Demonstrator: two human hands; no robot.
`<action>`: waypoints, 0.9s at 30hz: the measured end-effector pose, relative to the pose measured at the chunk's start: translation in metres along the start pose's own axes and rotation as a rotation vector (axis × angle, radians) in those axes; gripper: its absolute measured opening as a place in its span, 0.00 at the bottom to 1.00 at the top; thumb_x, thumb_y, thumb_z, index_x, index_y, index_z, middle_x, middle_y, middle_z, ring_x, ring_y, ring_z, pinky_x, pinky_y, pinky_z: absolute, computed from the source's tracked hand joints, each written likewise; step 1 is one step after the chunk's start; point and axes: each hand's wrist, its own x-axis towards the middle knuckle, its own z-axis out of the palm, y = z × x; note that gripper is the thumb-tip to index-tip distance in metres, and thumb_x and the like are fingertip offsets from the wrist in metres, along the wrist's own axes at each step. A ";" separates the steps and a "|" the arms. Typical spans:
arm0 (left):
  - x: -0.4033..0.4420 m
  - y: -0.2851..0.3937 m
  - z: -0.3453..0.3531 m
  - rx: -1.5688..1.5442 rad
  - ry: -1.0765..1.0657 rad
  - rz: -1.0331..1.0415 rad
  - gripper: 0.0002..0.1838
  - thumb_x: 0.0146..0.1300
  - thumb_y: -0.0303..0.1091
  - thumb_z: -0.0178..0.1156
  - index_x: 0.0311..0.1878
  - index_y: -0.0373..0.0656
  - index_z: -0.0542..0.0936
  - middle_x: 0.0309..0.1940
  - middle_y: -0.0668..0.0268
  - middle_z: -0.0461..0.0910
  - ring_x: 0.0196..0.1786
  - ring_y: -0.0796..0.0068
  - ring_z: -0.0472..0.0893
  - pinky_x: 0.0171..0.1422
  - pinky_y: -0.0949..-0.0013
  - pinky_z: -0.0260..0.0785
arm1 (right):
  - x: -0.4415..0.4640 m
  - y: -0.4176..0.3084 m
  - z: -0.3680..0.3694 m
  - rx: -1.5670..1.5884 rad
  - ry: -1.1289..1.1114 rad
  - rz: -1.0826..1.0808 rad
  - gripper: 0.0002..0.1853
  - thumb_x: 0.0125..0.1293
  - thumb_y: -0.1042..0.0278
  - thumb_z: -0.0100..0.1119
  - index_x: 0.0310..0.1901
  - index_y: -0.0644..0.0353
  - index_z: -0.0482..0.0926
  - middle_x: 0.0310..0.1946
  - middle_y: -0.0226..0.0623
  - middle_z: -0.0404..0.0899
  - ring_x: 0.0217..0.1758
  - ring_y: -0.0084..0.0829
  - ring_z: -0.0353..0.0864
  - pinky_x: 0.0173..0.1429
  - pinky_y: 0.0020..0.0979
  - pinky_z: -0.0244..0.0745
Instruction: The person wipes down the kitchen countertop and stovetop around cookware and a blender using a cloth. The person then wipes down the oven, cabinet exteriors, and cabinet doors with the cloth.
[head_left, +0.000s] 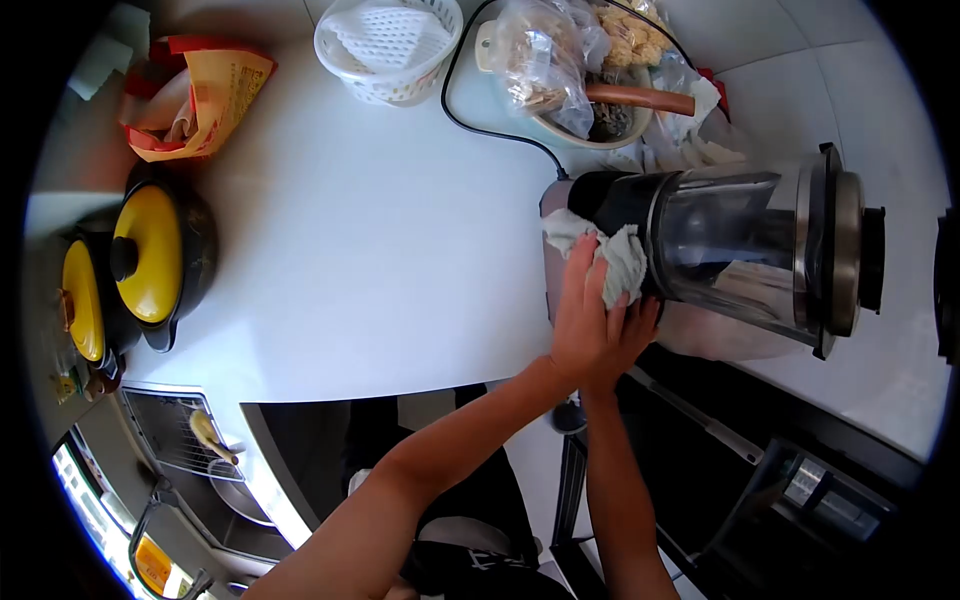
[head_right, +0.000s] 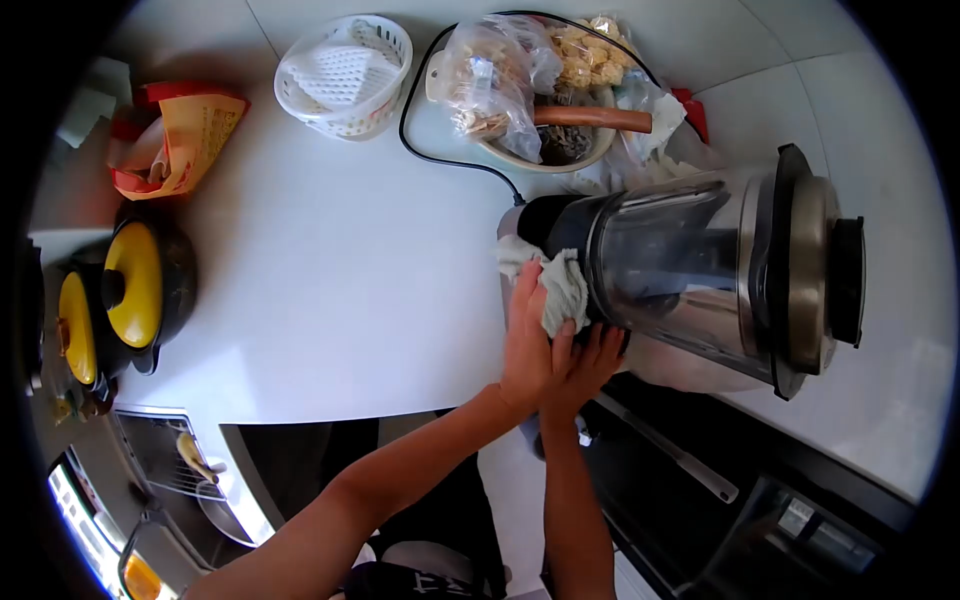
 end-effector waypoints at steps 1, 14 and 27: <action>-0.006 -0.002 0.004 0.004 0.022 0.047 0.29 0.66 0.26 0.56 0.69 0.33 0.61 0.72 0.36 0.57 0.73 0.29 0.59 0.78 0.43 0.52 | -0.003 0.007 0.005 -0.034 -0.007 -0.033 0.27 0.80 0.54 0.40 0.70 0.64 0.69 0.73 0.56 0.64 0.77 0.59 0.59 0.76 0.62 0.48; 0.103 -0.018 -0.013 -0.222 -0.153 -0.087 0.23 0.73 0.30 0.49 0.69 0.35 0.67 0.64 0.47 0.72 0.67 0.50 0.73 0.71 0.60 0.63 | 0.007 -0.009 -0.013 0.039 -0.085 0.059 0.28 0.81 0.53 0.33 0.72 0.63 0.66 0.75 0.56 0.59 0.80 0.56 0.54 0.78 0.61 0.41; 0.241 -0.040 0.075 0.066 -1.241 -0.261 0.17 0.68 0.38 0.50 0.49 0.38 0.83 0.47 0.52 0.82 0.51 0.53 0.80 0.60 0.62 0.69 | 0.013 -0.016 -0.017 0.030 -0.070 0.070 0.26 0.76 0.56 0.39 0.68 0.62 0.70 0.73 0.57 0.63 0.76 0.60 0.59 0.75 0.66 0.47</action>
